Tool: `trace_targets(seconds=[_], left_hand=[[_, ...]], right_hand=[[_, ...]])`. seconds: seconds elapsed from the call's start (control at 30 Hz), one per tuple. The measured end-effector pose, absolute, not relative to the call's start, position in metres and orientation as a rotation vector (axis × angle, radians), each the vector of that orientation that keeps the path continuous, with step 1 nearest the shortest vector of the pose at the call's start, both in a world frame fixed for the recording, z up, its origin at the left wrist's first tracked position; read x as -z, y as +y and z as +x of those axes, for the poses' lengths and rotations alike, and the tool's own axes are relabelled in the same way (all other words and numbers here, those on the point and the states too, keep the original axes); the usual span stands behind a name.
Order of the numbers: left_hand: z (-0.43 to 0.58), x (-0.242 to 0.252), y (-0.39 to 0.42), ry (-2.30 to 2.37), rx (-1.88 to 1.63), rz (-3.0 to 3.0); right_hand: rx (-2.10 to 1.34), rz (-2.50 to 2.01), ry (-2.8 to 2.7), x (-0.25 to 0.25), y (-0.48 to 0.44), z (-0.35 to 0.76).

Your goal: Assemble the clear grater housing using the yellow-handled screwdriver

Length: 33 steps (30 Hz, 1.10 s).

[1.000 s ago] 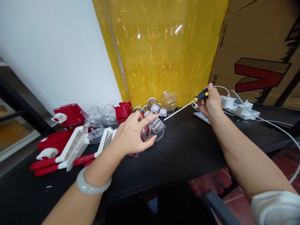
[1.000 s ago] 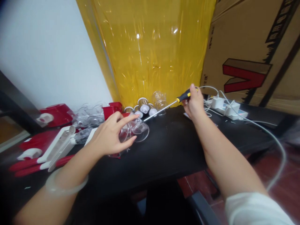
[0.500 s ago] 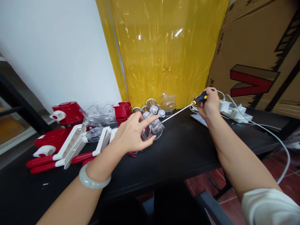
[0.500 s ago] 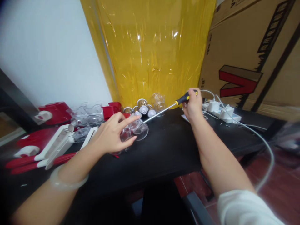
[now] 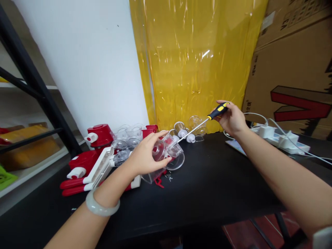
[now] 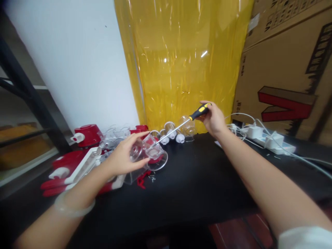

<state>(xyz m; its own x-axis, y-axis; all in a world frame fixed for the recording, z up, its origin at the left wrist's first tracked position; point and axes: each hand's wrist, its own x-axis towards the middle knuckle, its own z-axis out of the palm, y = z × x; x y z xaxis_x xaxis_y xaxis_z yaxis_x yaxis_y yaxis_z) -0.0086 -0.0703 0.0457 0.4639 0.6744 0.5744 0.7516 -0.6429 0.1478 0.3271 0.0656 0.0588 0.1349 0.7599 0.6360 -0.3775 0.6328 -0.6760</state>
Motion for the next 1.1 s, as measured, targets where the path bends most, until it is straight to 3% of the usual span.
trace_targets(seconds=[0.3, 0.87, 1.1], left_hand=[[-0.03, -0.043, -0.081, -1.261, 0.949, -2.461], [-0.036, -0.036, -0.071, -1.093, 0.965, -2.152], [-0.044, -0.05, -0.042, -1.088, 1.024, -2.344]], right_hand=[[-0.853, -0.447, -1.266, -0.016, 0.065, 0.329], [-0.921, -0.46, -1.102, -0.016, 0.056, 0.319], [-0.898, -0.508, -1.092, -0.011, 0.062, 0.319]])
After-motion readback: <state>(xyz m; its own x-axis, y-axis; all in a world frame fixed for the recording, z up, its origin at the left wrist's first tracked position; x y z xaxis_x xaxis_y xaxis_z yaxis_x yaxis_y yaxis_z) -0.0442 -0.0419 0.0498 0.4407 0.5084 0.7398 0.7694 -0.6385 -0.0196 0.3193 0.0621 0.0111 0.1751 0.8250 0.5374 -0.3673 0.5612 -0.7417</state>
